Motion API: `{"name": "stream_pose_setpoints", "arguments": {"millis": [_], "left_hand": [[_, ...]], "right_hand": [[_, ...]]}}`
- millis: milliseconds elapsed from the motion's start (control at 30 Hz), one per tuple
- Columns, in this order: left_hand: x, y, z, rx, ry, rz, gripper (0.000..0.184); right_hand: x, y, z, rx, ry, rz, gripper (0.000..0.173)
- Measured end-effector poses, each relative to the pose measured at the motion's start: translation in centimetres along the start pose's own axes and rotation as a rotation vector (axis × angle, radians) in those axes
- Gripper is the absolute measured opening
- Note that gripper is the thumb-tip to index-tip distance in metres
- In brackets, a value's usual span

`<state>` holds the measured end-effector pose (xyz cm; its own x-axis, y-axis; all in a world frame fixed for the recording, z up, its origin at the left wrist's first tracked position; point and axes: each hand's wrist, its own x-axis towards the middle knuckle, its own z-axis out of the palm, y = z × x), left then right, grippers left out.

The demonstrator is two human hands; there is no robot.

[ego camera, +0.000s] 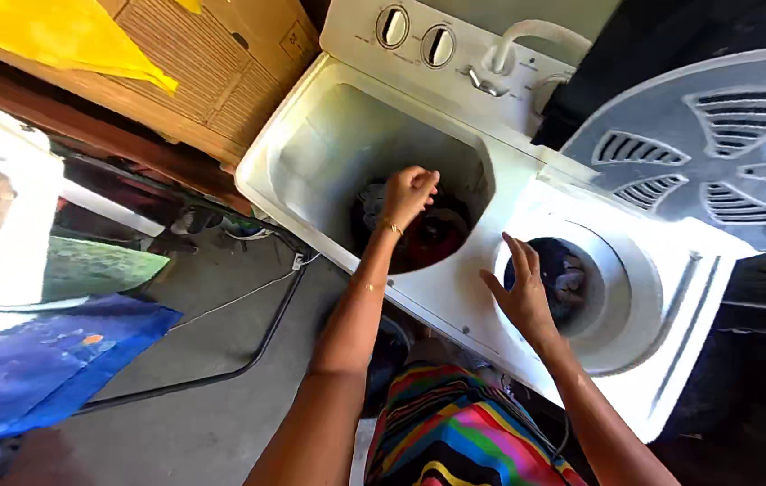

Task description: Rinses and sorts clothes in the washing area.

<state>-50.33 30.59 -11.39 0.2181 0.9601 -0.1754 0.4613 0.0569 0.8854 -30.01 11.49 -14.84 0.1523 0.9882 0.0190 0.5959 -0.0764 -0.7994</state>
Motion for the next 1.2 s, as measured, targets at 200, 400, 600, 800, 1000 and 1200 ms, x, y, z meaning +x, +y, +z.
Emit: {"name": "stream_pose_setpoints", "arguments": {"millis": [200,400,600,800,1000,1200], "left_hand": [[16.7,-13.0,-3.0,0.505,-0.286,-0.416,0.062],[14.1,-21.3,7.3,0.924,-0.663,-0.247,0.127],[10.9,-26.7,18.3,1.041,-0.753,0.232,0.098],[13.6,-23.8,14.9,0.955,-0.86,0.079,0.068],[20.1,-21.7,2.0,0.834,-0.735,-0.049,0.078],[13.9,-8.0,-14.0,0.25,-0.336,-0.143,0.064]], "right_hand": [[4.2,-3.0,7.4,-0.21,0.253,0.206,0.092],[4.9,-3.1,9.2,-0.452,0.347,0.28,0.081],[4.8,-2.8,9.3,-0.454,0.352,0.303,0.079],[4.8,-2.6,9.2,-0.463,0.386,0.3,0.076],[4.7,-3.0,9.0,-0.375,0.384,0.323,0.074],[4.7,-3.8,8.7,-0.364,0.377,0.317,0.074]]}}
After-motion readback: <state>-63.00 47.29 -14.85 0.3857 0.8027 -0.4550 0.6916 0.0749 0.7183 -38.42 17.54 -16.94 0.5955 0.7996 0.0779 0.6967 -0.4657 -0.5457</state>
